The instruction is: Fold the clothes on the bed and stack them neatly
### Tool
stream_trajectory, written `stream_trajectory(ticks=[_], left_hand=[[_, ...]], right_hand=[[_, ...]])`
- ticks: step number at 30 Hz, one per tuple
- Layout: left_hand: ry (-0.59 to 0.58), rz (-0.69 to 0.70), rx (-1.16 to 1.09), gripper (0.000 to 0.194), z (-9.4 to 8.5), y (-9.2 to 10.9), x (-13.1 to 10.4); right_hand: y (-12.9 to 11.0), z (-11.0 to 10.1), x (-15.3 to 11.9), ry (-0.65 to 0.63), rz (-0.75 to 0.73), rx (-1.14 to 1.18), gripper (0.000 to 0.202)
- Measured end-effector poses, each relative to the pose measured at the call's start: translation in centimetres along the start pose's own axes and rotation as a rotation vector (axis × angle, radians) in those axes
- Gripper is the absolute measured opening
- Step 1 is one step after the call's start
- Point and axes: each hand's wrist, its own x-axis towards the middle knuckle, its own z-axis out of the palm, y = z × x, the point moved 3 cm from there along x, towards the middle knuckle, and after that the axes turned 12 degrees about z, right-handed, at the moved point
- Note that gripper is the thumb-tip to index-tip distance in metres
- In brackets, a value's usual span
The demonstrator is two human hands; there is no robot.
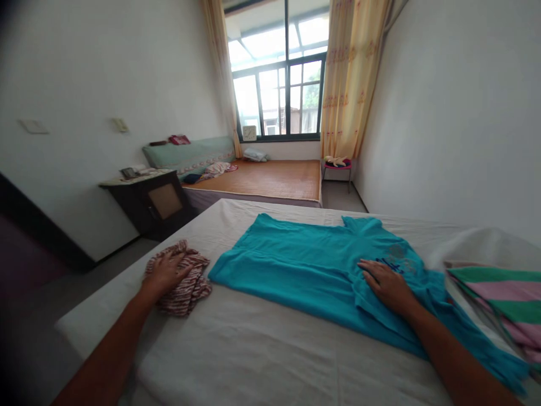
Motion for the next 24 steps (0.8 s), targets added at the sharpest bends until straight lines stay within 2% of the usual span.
stream_trajectory(ticks=[3,5,8,10,12,14,16,18,20,22,24], left_hand=[[-0.006,0.167,-0.077,0.035,-0.1,-0.9,1.6],[0.028,0.225,-0.116,0.028,-1.7,-1.0,3.5],[0.233,0.337,-0.154,0.025,-5.2,-1.4,7.0],[0.297,0.43,-0.194,0.029,-6.3,-1.5,9.2],[0.15,0.447,-0.221,0.033,-5.1,-1.5,10.9],[-0.08,0.41,-0.227,0.038,-2.2,-1.3,11.4],[-0.207,0.36,-0.209,0.054,0.8,-1.0,11.1],[-0.202,0.316,-0.176,0.064,2.6,-0.7,10.6],[-0.18,0.31,-0.163,0.059,3.1,0.2,10.5],[-0.094,0.355,-0.187,0.05,2.3,2.5,10.7],[0.037,0.427,-0.241,0.046,0.9,6.3,10.7]], right_hand=[[0.4,0.3,0.0,0.013,-0.008,-0.006,0.047],[0.8,0.7,-0.1,0.018,-0.011,-0.008,0.048],[1.5,1.2,-0.1,0.025,-0.019,-0.009,0.049],[1.7,1.3,0.0,0.031,-0.021,-0.01,0.049],[1.8,1.3,0.0,0.033,-0.018,-0.014,0.049],[1.6,1.2,0.0,0.027,-0.011,-0.015,0.049],[1.4,1.0,0.0,0.02,-0.003,-0.01,0.048],[1.0,0.6,-0.1,0.014,0.006,0.0,0.048],[0.4,0.1,-0.1,0.007,0.018,0.01,0.047],[-0.2,-0.4,-0.1,0.001,0.037,0.014,0.046],[-0.8,-0.8,-0.1,0.003,0.06,0.014,0.045]])
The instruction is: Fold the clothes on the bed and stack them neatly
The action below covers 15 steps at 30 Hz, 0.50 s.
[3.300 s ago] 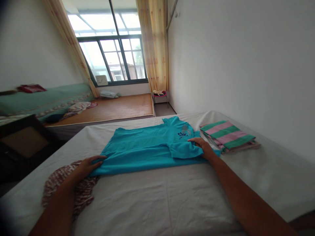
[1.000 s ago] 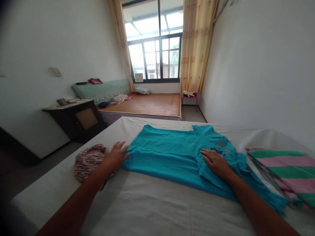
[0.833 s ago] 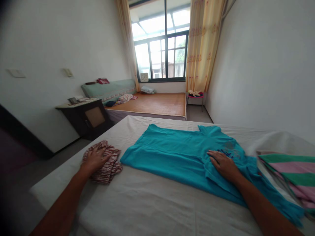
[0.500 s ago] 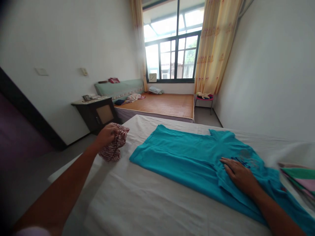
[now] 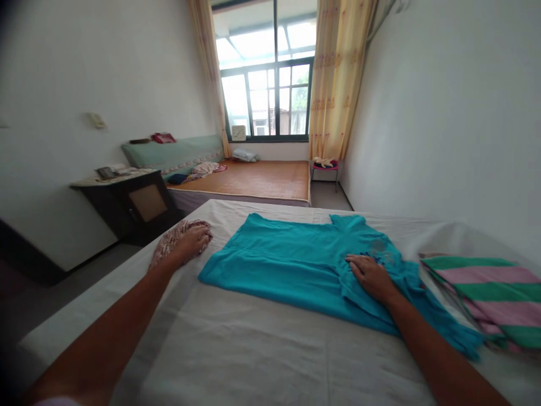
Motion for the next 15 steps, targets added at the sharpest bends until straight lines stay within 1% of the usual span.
stream_trajectory(ticks=[1,2,4,5,6,7,8,10,12,15], left_hand=[[0.056,0.052,-0.024,0.046,0.1,2.4,0.7],[0.047,0.131,-0.075,0.046,0.5,5.0,1.2],[-0.095,0.298,-0.193,0.044,2.3,10.3,1.6],[-0.166,0.349,-0.204,0.044,3.4,12.5,1.5],[-0.209,0.36,-0.195,0.046,4.4,14.3,1.3],[-0.223,0.341,-0.166,0.049,5.3,15.5,1.1],[-0.218,0.3,-0.127,0.051,6.1,16.2,0.9],[-0.176,0.185,-0.044,0.052,7.0,16.4,0.6],[-0.147,0.091,0.022,0.051,7.5,15.5,0.5],[-0.128,0.021,0.093,0.051,7.6,13.5,0.7]], right_hand=[[-0.2,-0.1,0.0,0.004,0.008,0.001,0.045],[-0.4,-0.2,0.1,0.006,0.013,0.004,0.044],[-0.5,-0.4,0.0,0.01,0.015,0.012,0.043],[-0.6,-0.4,0.0,0.01,0.016,0.015,0.043],[-0.6,-0.5,0.0,0.007,0.02,0.012,0.042],[-0.6,-0.5,-0.1,0.003,0.028,0.004,0.042],[-0.5,-0.5,-0.1,-0.002,0.042,-0.014,0.043],[-0.4,-0.4,-0.1,-0.013,0.087,-0.067,0.045],[-0.3,-0.3,0.0,-0.036,0.139,-0.13,0.049],[-0.2,0.3,0.3,-0.102,0.171,-0.198,0.053]])
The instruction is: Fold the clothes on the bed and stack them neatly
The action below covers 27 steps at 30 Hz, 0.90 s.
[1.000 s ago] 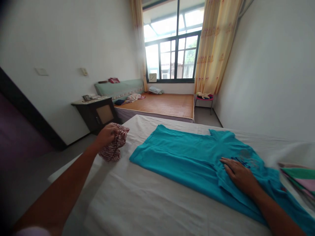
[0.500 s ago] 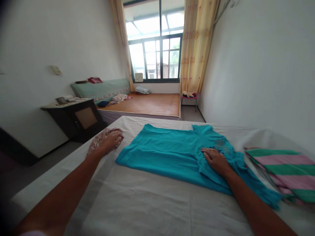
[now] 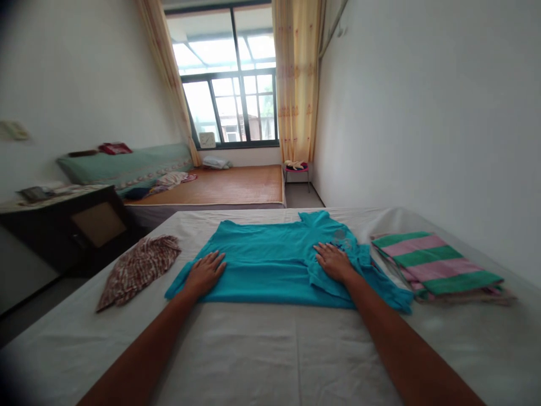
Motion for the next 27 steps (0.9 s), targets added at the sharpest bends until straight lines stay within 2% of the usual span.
stream_trajectory(ticks=[3,6,9,13,16,19,23,27], left_hand=[[-0.006,-0.067,0.04,0.05,0.1,-1.9,0.0],[-0.009,-0.099,0.044,0.05,0.2,-2.7,-0.3],[0.007,-0.088,0.035,0.05,0.2,-2.5,-0.6],[0.036,-0.089,0.0,0.044,-0.7,-2.9,0.1],[0.02,-0.099,-0.12,0.04,-1.8,-4.8,2.2],[0.059,-0.145,-0.334,0.04,-2.4,-7.6,5.4],[0.106,-0.222,-0.527,0.044,-1.2,-9.9,9.6],[0.18,-0.261,-0.687,0.047,0.5,-10.0,13.2]], right_hand=[[0.3,0.5,0.6,-0.054,-0.033,-0.024,0.056],[1.6,0.5,2.2,-0.079,-0.083,-0.001,0.06],[4.0,0.2,5.3,-0.054,-0.071,0.012,0.057],[7.6,-0.6,10.9,0.047,0.034,0.007,0.047],[9.6,-0.7,14.7,0.072,0.167,0.096,0.047],[10.6,-0.2,17.4,0.039,0.28,0.166,0.055],[11.1,0.6,19.6,0.038,0.361,0.196,0.068],[10.6,0.4,21.5,0.063,0.344,0.296,0.069]])
